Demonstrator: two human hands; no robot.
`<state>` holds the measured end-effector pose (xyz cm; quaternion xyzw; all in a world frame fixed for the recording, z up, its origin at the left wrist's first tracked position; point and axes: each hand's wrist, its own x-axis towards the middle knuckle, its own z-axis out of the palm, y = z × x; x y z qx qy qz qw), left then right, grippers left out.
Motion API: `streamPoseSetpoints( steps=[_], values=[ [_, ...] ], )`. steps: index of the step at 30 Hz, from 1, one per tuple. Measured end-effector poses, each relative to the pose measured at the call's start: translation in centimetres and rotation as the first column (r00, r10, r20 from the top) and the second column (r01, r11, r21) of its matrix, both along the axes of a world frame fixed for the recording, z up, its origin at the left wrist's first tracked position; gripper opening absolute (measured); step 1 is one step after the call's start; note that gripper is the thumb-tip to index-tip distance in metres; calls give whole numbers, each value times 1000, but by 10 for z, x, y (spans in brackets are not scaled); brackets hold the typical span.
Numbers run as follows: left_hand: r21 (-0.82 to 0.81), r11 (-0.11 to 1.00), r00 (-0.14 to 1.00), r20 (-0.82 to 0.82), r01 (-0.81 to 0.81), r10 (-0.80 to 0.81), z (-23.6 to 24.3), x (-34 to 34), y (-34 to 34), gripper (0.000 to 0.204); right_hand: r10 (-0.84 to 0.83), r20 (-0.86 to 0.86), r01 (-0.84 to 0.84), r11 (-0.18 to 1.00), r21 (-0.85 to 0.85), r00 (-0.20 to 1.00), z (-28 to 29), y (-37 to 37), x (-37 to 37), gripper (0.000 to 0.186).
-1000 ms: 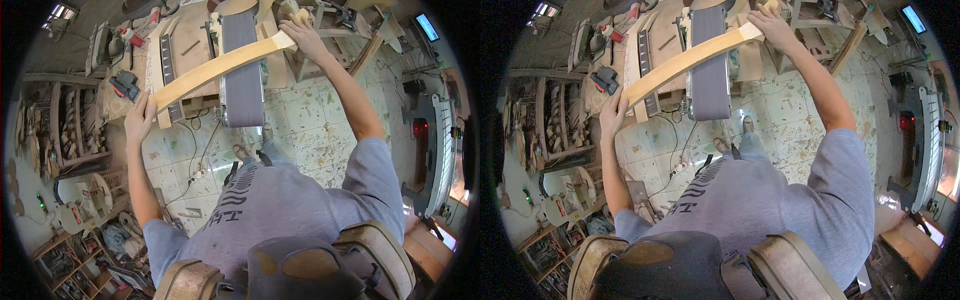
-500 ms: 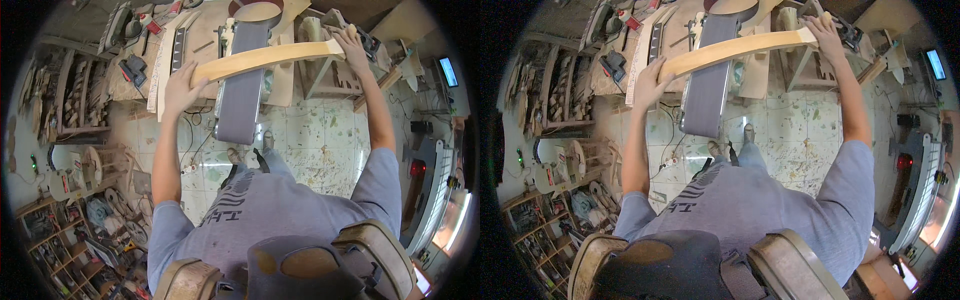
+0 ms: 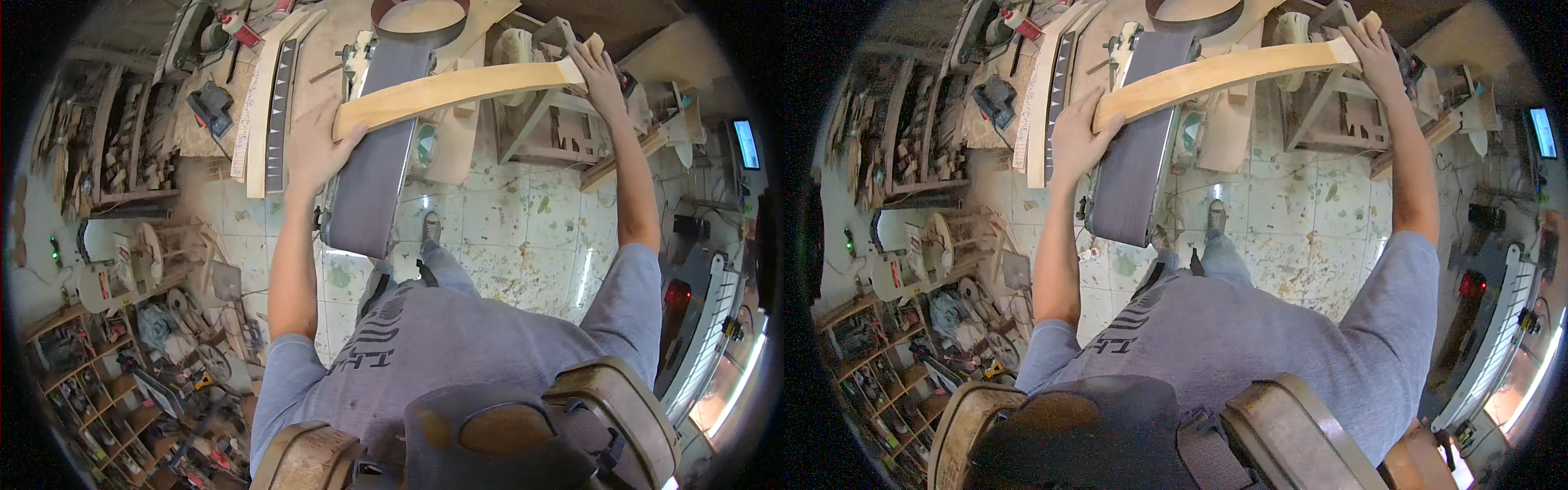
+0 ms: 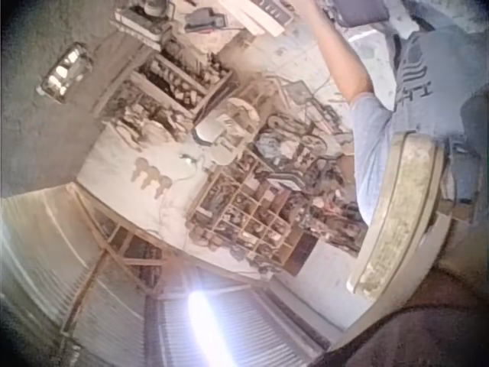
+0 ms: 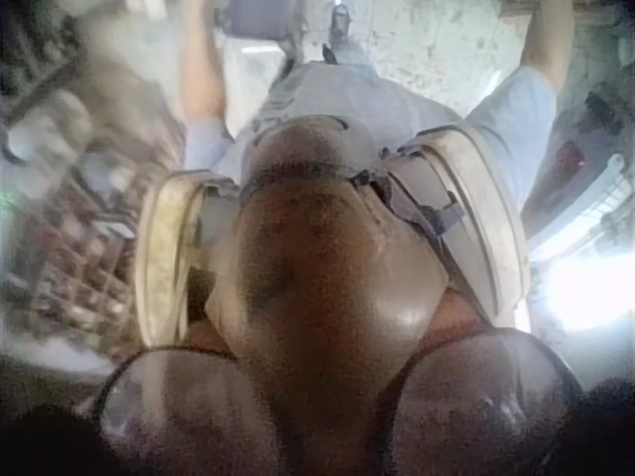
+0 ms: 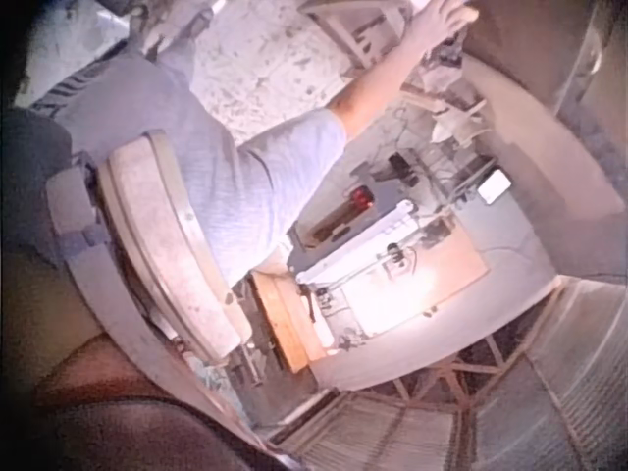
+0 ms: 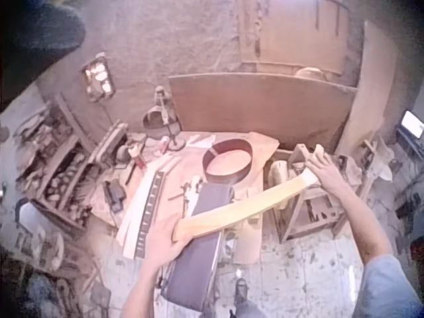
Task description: The person shapes a wooden guitar neck using a belt sander, holding the wood against the moving belt and rotating it to sand different surfaces. They periodically lift the neck to check its profile and smooth the sanded areas with their hands.
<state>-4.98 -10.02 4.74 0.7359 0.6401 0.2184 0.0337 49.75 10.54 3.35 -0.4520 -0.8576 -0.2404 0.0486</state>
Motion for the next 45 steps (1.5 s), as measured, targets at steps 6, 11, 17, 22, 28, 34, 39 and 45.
streamPoseSetpoints(
  steps=[6, 11, 17, 22, 28, 34, 39, 45],
  values=[
    [-24, 1000, 999, 43, -13, 14, -6, -52, -12, 55, -12, -37, 11, 1000, -16, 999, 11, -24, -65, 65],
    [4, 1000, 1000, 26, 16, -16, -3, -101, -26, 47, -11, -25, 11, 1000, 14, 1000, -1, -40, -97, 61],
    [-1, 999, 999, 39, 32, -32, 3, -170, -50, 47, -20, -136, 27, 998, 51, 990, -10, -75, -164, 62],
    [-33, 999, 1000, 31, 6, -5, 7, -225, -72, 48, 41, -202, -29, 998, 60, 978, -6, -103, -220, 59],
    [-119, 993, 999, 32, -24, 28, 19, -263, -88, 49, -22, -172, 36, 996, 76, 985, -15, -126, -263, 57],
    [-101, 995, 999, 25, -20, 23, 8, -252, -78, 47, -43, -195, 51, 998, 37, 980, -10, -130, -244, 59],
    [-8, 997, 996, 38, 82, -81, -5, -193, -39, 46, -67, -159, 73, 997, 30, 985, -1, -109, -173, 58],
    [-16, 996, 991, 100, 91, -89, -9, -91, -1, 50, -141, -24, 141, 990, -12, 990, 7, -78, -76, 57]
  ],
)
